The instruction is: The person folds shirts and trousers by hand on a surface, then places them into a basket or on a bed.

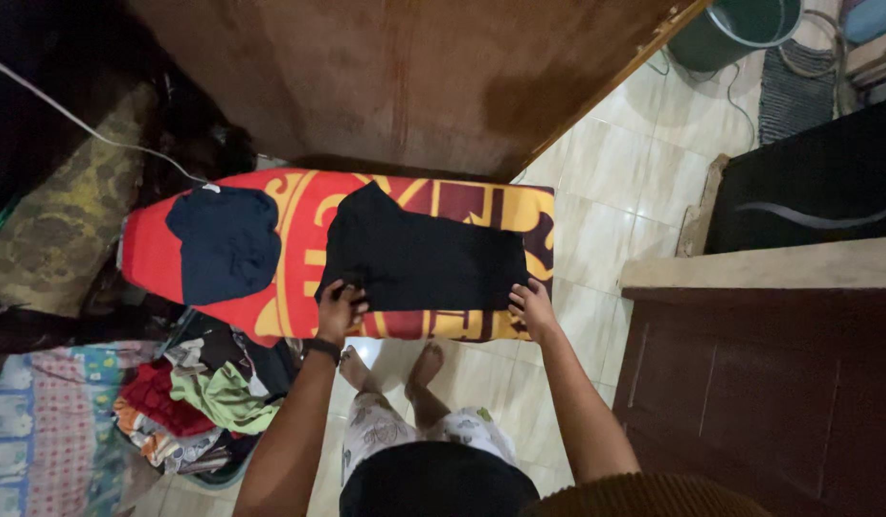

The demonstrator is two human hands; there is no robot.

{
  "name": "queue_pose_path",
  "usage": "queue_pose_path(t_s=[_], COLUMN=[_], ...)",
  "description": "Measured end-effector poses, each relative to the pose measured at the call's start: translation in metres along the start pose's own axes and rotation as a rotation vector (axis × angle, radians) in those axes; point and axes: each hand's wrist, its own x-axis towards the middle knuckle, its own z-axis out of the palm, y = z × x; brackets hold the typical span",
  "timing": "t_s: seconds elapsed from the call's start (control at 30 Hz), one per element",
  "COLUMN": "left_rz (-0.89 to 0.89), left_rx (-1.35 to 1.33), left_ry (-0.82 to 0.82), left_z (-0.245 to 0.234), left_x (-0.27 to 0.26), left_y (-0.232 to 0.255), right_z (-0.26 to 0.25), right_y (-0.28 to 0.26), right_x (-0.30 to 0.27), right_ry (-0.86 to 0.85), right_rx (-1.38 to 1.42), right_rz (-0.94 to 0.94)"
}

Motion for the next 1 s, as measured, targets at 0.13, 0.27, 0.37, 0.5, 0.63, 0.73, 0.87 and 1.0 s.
queue_pose_path(t_s=[0.13,0.27,0.37,0.5,0.63,0.73,0.87,1.0], left_rz=[0.415,0.879,1.125,0.552,0.481,0.662,1.042,0.977], left_rx=[0.562,0.827,0.852,0.376,0.372,0.380,0.720,1.061], left_ry=[0.289,0.327,0.334,0.005,-0.108,-0.217,-0.267,-0.331], left_z=[-0.001,0.027,0.052,0.080,0.081,0.063,0.024,0.004], left_x=[0.009,0.044,0.080,0.109,0.111,0.084,0.019,-0.035], left_y=[0.031,0.096,0.124,0.129,0.118,0.114,0.103,0.100], right_z=[0.009,0.020,0.031,0.030,0.025,0.009,0.003,-0.008], right_y=[-0.011,-0.029,-0.048,-0.047,-0.037,-0.027,-0.038,-0.026], right_x=[0.028,0.059,0.086,0.109,0.128,0.104,0.053,0.024], right_ry=[-0.001,0.105,0.035,-0.031,-0.094,-0.145,0.002,0.079], right_rx=[-0.246,-0.558,-0.462,-0.412,-0.557,-0.336,-0.655,-0.935], right_rz=[-0.172,-0.549,-0.502,-0.370,-0.493,-0.532,-0.830,-0.550])
